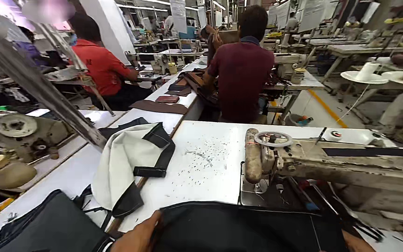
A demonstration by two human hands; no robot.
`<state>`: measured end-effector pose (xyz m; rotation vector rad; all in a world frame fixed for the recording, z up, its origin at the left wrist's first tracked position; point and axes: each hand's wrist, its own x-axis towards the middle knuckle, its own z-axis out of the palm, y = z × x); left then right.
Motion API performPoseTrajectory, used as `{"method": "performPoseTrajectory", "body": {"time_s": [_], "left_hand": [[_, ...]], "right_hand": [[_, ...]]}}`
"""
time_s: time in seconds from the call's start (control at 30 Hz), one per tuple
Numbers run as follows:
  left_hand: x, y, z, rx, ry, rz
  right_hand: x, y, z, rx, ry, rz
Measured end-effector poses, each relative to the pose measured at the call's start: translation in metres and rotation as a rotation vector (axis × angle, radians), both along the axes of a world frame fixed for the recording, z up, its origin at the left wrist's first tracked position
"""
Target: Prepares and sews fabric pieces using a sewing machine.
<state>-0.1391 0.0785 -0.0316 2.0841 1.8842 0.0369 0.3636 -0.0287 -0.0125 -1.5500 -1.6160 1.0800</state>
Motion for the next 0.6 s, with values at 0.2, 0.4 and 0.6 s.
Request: {"method": "performPoseTrajectory", "body": {"time_s": [0.2,0.4,0.6], "left_hand": [[0.081,-0.012,0.084,0.226,-0.359,-0.491],[0.109,0.008,0.117,0.413,-0.814,-0.416],[0.103,0.085,0.079,0.409,-0.363,-0.262]], "right_hand": [[-0.099,0.052,0.038,0.615,-0.048,0.274],[-0.108,0.047,0.049,0.292,0.052,0.367],[-0.082,0.049,-0.011,-0.131,0.485,0.194]]}}
